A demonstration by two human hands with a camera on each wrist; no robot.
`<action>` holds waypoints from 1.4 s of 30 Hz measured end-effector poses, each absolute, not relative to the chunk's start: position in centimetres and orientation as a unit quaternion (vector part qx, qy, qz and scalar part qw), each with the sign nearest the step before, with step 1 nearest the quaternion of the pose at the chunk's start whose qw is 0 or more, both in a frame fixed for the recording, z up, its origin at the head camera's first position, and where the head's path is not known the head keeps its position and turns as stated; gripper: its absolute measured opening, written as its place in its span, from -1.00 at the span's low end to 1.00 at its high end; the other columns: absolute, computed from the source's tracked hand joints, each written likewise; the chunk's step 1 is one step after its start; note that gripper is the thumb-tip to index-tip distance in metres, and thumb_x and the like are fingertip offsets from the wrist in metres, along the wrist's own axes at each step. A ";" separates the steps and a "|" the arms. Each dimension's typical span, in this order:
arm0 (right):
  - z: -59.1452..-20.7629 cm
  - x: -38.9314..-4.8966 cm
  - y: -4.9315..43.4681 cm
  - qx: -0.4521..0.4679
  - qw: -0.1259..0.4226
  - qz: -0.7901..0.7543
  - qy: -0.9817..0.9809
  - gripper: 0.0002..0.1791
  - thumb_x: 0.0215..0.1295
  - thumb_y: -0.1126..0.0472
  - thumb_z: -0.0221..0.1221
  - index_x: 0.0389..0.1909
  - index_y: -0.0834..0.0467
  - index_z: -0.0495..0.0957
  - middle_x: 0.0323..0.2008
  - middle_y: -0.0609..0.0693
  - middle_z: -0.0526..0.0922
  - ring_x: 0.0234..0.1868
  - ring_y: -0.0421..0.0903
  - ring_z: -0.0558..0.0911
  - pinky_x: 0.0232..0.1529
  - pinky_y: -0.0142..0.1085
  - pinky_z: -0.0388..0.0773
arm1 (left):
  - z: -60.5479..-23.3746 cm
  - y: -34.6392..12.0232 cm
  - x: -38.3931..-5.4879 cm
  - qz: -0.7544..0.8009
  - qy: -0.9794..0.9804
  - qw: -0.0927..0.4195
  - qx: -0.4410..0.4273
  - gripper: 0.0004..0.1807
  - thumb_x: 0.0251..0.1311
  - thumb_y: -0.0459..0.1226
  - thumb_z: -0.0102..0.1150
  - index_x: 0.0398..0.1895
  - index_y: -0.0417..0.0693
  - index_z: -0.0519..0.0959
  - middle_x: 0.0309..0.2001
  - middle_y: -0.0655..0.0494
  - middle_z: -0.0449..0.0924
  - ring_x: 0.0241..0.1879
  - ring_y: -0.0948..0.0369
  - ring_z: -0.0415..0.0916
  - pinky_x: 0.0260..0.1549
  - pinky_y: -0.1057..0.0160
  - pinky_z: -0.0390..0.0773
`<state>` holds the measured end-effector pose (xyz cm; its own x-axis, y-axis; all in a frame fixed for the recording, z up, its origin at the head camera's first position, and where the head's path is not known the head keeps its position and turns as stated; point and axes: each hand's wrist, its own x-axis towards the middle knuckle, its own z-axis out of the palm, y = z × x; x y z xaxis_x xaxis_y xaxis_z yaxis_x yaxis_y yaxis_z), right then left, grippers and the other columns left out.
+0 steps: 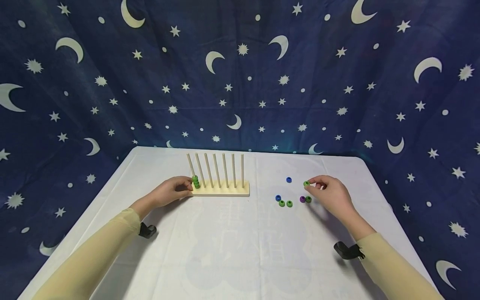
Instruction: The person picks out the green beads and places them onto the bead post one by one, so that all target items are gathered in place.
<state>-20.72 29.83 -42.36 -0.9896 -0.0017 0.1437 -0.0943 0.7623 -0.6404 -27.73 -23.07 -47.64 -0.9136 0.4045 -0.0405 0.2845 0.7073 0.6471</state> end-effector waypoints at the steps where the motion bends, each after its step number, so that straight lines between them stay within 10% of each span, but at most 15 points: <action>1: -42.1 -20.9 29.6 0.026 0.065 0.346 -0.936 -0.56 0.36 -0.14 0.32 -0.03 0.16 0.68 -0.46 0.05 0.52 -0.53 -0.05 0.47 -0.61 -0.26 0.43 | -47.6 -23.0 -27.7 0.335 0.919 0.091 0.186 -0.91 0.32 -0.23 0.37 -0.23 0.08 0.61 0.35 -0.06 0.49 0.41 -0.06 0.34 0.44 -0.09 0.21; 42: -34.2 -26.5 17.9 0.105 0.054 0.367 -0.923 -0.69 0.33 -0.04 0.35 -0.04 0.05 0.70 -0.27 0.02 0.52 -0.13 0.02 0.38 -0.27 -0.09 0.35 | -47.6 -23.1 -27.6 0.342 0.917 0.089 0.187 -0.90 0.31 -0.24 0.38 -0.24 0.08 0.61 0.35 -0.06 0.49 0.40 -0.05 0.35 0.44 -0.08 0.23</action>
